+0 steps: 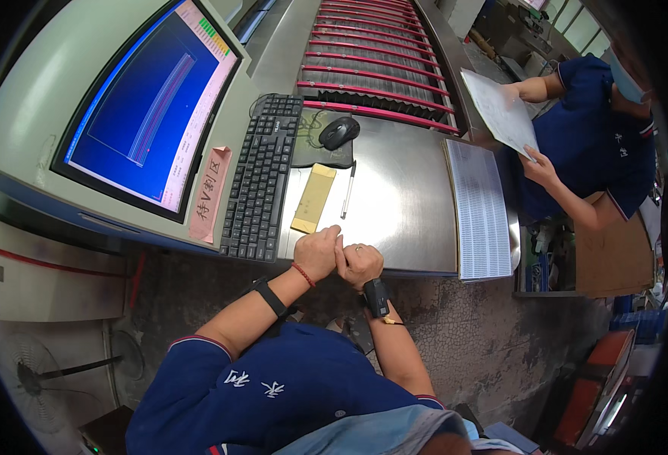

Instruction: Interacting with a colleague at a workstation and checking progress on a large industrial machine on a fabrication floor.

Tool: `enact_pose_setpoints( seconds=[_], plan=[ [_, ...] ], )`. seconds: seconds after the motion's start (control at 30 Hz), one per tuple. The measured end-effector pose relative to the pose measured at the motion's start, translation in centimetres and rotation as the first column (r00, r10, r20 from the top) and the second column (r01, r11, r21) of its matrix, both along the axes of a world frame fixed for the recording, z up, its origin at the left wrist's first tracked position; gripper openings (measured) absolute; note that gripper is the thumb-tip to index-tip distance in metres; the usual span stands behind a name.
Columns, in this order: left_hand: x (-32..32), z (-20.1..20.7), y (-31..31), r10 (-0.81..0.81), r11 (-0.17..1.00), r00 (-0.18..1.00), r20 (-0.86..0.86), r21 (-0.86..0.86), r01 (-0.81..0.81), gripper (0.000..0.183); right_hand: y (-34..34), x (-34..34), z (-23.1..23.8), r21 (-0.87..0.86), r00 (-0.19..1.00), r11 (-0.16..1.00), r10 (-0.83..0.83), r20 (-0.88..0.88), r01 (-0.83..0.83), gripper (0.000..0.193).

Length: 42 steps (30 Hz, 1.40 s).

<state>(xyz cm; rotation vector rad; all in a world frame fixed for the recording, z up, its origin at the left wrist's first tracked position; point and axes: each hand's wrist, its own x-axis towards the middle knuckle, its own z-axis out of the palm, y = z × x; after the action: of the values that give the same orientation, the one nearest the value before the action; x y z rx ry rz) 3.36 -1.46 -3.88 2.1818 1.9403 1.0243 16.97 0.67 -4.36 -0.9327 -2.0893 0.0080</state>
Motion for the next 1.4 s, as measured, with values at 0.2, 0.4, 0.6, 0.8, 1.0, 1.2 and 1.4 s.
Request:
enact_pose_setpoints(
  seconds=[0.2, 0.4, 0.6, 0.8, 1.0, 1.2, 1.4],
  plan=[
    [-0.04, -0.04, 0.01, -0.007, 1.000, 1.000, 0.007, 0.000, 0.007, 0.015, -0.03, 0.07, 0.10, -0.013, 1.000, 1.000, 0.000, 0.014, 0.000, 0.033],
    [-0.01, -0.32, 0.04, 0.012, 1.000, 1.000, 0.011, -0.024, -0.012, 0.019, -0.11, 0.01, 0.27, -0.012, 1.000, 1.000, -0.006, 0.003, 0.006, 0.033],
    [0.00, -0.13, -0.01, 0.009, 1.000, 1.000, 0.030, 0.007, -0.009, 0.019, -0.05, -0.02, 0.07, -0.005, 1.000, 1.000, -0.003, 0.000, 0.003, 0.032],
    [0.23, -0.20, 0.06, 0.018, 1.000, 1.000, 0.019, 0.011, -0.018, 0.017, -0.12, 0.16, 0.13, -0.019, 1.000, 1.000, -0.007, -0.010, 0.007, 0.032],
    [0.20, -0.23, 0.13, 0.032, 0.999, 0.999, 0.006, -0.029, -0.032, 0.016, 0.05, 0.02, 0.14, -0.006, 1.000, 1.000, -0.016, -0.012, 0.016, 0.032],
    [0.18, -0.18, 0.26, 0.044, 0.999, 0.999, 0.018, -0.030, -0.043, 0.016, 0.02, -0.14, 0.75, 0.001, 0.997, 1.000, 0.002, -0.083, -0.002, 0.034],
    [0.20, -0.34, 0.19, 0.047, 0.998, 0.999, 0.004, -0.044, -0.046, 0.015, 0.05, -0.06, 0.45, 0.022, 0.996, 1.000, -0.006, -0.091, 0.008, 0.034]
  ],
)
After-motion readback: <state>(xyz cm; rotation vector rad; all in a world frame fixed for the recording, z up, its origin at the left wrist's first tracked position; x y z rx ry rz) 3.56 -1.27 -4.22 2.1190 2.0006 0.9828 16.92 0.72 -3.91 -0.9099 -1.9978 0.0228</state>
